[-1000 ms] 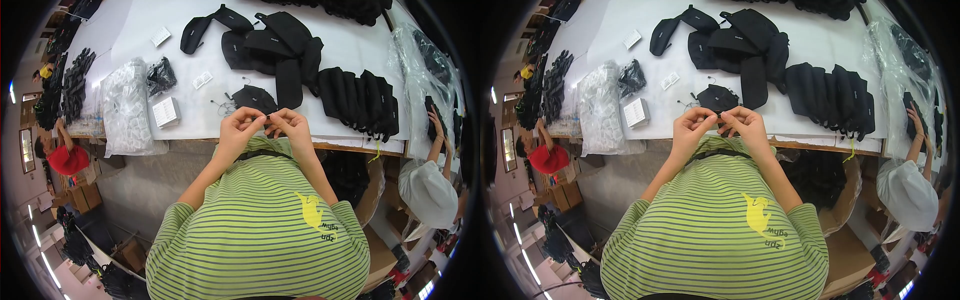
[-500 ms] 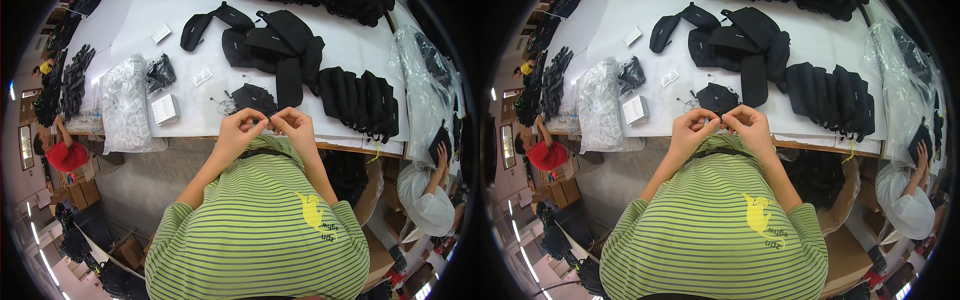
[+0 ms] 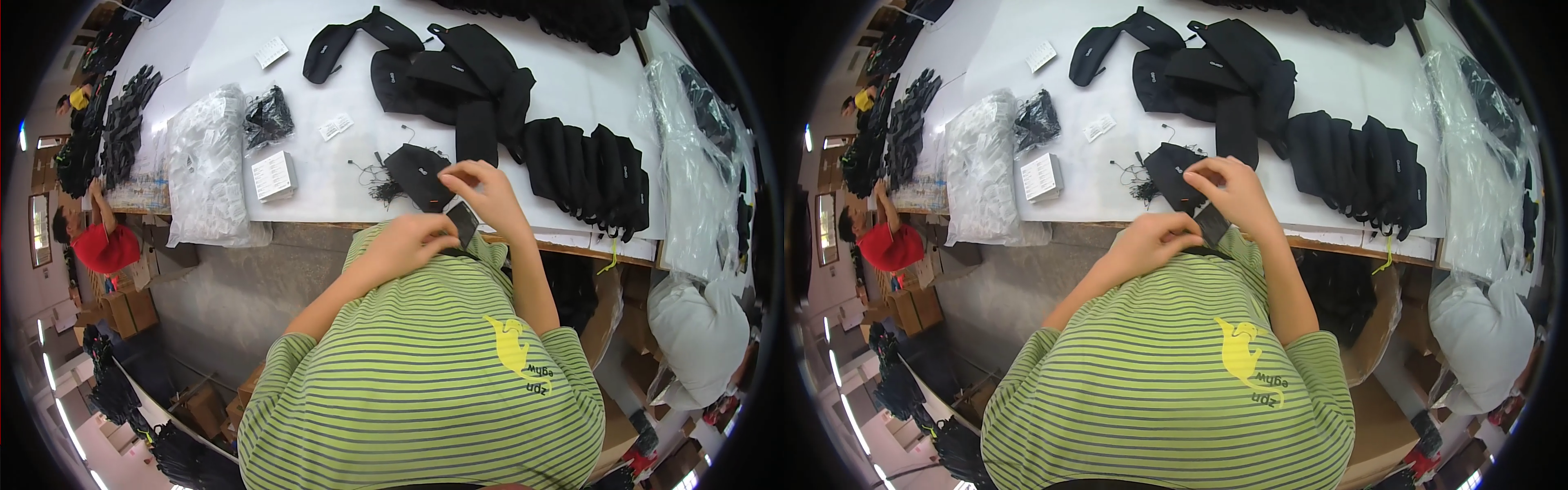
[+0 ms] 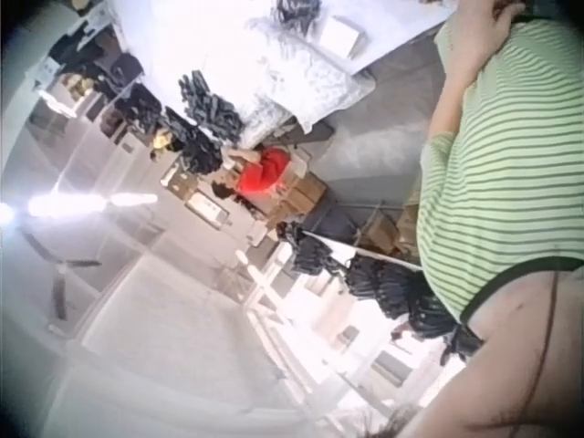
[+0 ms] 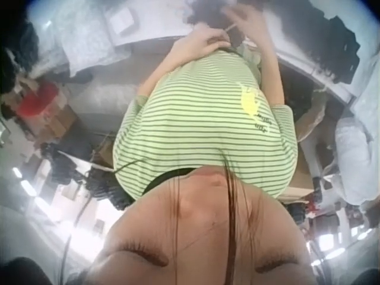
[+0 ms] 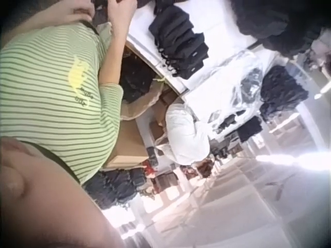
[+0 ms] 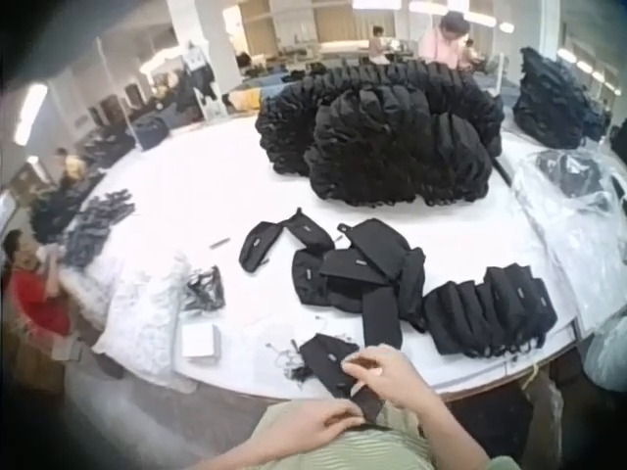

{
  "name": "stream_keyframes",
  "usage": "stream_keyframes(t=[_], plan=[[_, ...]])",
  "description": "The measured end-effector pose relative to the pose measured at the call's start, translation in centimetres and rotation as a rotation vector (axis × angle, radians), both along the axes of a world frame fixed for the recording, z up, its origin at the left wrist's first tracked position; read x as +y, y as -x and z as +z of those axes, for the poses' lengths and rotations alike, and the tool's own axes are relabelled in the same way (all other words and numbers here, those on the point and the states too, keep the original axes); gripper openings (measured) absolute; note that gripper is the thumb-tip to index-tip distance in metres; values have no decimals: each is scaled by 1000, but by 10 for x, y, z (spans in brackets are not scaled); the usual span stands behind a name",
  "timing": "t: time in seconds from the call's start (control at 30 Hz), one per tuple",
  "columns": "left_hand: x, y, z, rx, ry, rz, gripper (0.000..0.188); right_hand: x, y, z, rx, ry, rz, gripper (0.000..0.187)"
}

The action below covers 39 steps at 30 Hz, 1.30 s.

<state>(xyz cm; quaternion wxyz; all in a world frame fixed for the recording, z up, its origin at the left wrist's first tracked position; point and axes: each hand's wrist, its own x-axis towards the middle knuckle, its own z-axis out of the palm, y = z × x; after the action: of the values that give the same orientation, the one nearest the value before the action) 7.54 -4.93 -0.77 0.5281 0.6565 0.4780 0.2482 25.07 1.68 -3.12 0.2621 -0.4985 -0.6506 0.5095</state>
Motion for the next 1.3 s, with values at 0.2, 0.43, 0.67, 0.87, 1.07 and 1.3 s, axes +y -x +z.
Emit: stream_keyframes(t=[0.2, 0.43, 0.67, 0.87, 1.07, 1.3], plan=[[0, -5, 1, 163, -129, -260, 16, 4, 40, -62, -689, -453, 345, 43], [1, 13, -14, -54, -185, 199, 17, 0, 25, -52, -523, -550, -11, 14], [22, 44, -31, 438, -762, 198, 30, -21, 5, 26, -205, -334, -62, 17], [24, 41, -20, 416, -937, 97, 27, -33, 0, 49, -73, -361, -129, 16], [19, 42, -7, 341, -1004, 52, 25, -43, -2, 52, 31, -194, -159, 15], [13, 47, 5, 280, -882, 80, 22, -34, -10, 31, 628, 28, -107, 33]])
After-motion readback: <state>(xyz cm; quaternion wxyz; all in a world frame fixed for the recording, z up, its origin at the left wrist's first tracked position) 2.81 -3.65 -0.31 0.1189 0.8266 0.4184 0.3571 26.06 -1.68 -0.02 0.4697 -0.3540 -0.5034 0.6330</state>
